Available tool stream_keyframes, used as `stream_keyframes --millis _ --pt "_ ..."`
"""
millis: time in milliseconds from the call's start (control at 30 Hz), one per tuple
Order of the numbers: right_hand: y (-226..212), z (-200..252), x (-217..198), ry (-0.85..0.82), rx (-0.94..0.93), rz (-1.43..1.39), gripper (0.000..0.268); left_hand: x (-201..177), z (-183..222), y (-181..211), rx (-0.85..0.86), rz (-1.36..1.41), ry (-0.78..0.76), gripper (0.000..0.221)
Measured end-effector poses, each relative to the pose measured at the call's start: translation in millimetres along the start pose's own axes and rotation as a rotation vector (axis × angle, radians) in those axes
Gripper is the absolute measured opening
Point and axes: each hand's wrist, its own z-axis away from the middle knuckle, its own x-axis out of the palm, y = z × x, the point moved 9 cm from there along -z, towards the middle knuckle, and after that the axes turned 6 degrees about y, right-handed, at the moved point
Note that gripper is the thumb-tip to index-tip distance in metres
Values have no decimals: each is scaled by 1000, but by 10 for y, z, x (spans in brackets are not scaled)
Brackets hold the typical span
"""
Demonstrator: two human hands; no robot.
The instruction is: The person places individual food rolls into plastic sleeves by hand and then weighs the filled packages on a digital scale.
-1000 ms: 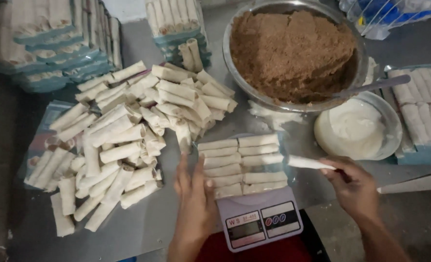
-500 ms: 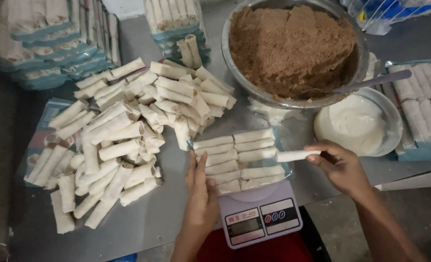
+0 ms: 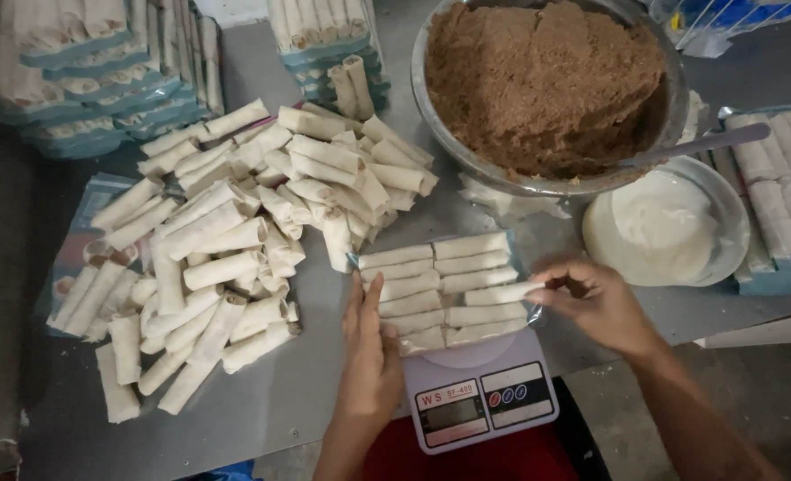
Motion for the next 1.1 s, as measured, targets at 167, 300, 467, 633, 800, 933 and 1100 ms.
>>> stream_keyframes --millis 167,300,467,633,800,933,1100 --pt "-61 -16 9 -22 26 -74 26 12 19 31 57 -18 4 64" --pt "-15 -7 156 -31 -36 -53 22 54 46 42 -12 -18 -4 58" --pt "-61 40 51 -111 59 -16 30 -71 93 94 -104 9 -36 63" --pt "-138 215 -449 253 129 99 15 -642 316 568 294 -222 388 52" --pt "188 406 -533 298 292 68 22 -937 597 664 373 -144 640 43" --pt "243 419 -483 295 415 46 26 -1099 710 557 310 -122 795 41" --pt "275 368 -363 223 388 -29 23 -1146 737 526 295 -100 800 42"
